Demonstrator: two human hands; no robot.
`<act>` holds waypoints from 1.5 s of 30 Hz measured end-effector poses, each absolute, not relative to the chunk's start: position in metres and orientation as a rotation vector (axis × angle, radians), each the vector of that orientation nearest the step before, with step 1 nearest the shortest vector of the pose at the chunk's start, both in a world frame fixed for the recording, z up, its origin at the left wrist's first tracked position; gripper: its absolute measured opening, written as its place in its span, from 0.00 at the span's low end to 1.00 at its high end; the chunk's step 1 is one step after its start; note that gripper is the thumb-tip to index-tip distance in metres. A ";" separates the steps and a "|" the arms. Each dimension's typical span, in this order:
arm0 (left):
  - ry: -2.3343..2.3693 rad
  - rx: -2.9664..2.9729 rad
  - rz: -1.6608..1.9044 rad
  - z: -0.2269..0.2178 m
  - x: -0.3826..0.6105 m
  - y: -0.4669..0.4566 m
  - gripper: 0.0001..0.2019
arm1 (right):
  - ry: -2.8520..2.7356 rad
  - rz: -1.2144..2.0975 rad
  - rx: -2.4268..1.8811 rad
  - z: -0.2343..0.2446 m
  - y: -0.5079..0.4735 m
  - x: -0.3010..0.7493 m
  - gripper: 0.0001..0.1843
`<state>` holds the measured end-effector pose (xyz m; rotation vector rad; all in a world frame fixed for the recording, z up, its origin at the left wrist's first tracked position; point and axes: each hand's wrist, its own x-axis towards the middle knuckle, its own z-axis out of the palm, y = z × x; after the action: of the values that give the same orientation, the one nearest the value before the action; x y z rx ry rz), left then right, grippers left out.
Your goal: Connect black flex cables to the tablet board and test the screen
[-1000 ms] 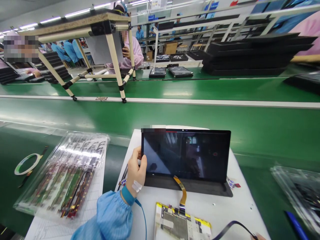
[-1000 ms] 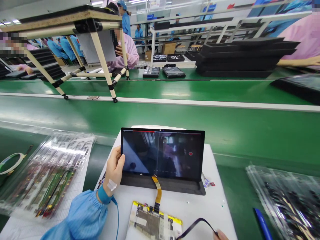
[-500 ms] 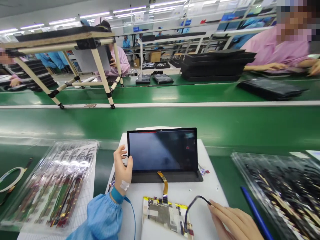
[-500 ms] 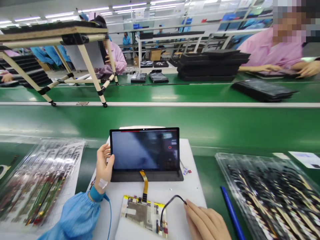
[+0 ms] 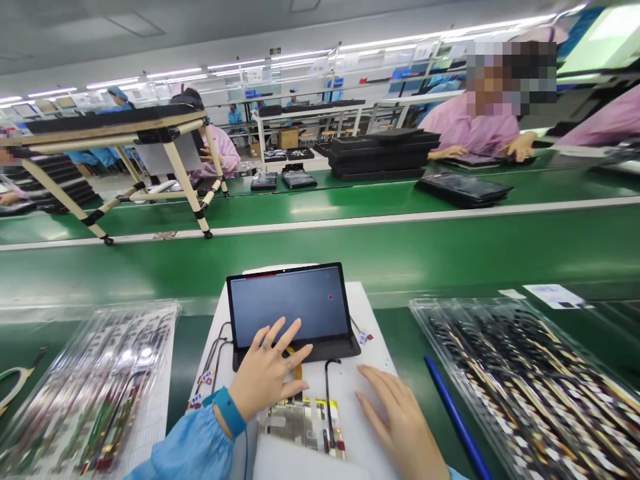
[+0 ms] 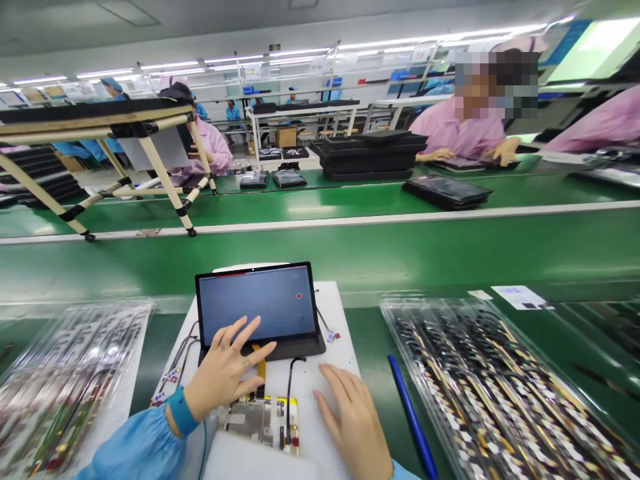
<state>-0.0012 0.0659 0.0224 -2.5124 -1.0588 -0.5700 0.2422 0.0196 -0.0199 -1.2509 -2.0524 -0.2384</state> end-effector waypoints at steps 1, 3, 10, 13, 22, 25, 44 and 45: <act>-1.054 -2.518 -0.509 0.019 0.000 0.068 0.23 | -2.045 -0.241 -1.254 -0.020 0.020 0.242 0.16; -1.104 -2.514 -0.439 0.013 -0.001 0.071 0.27 | -2.023 -0.250 -1.258 -0.020 0.019 0.242 0.15; -1.235 -2.419 -0.514 0.017 -0.001 0.068 0.30 | -1.993 -0.267 -1.243 -0.018 0.018 0.241 0.14; -1.143 -2.463 -0.494 0.020 0.003 0.065 0.32 | -1.985 -0.261 -1.236 -0.018 0.017 0.242 0.13; -1.086 -2.552 -0.430 0.018 0.016 0.072 0.35 | -1.961 -0.244 -1.237 -0.021 0.016 0.244 0.12; -1.083 -2.538 -0.397 0.017 0.021 0.075 0.34 | -1.956 -0.231 -1.233 -0.020 0.016 0.244 0.12; -0.896 -3.092 -0.214 0.014 -0.029 -0.015 0.31 | -1.908 -0.078 -1.160 -0.013 0.011 0.241 0.11; -0.913 -3.089 -0.207 0.008 -0.033 -0.022 0.32 | -1.915 -0.055 -1.153 -0.014 0.011 0.241 0.11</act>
<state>-0.0334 -0.0221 0.0078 -3.0885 -0.9133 -0.2074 0.2409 0.0107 -0.0136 -1.1530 -1.9146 -0.0555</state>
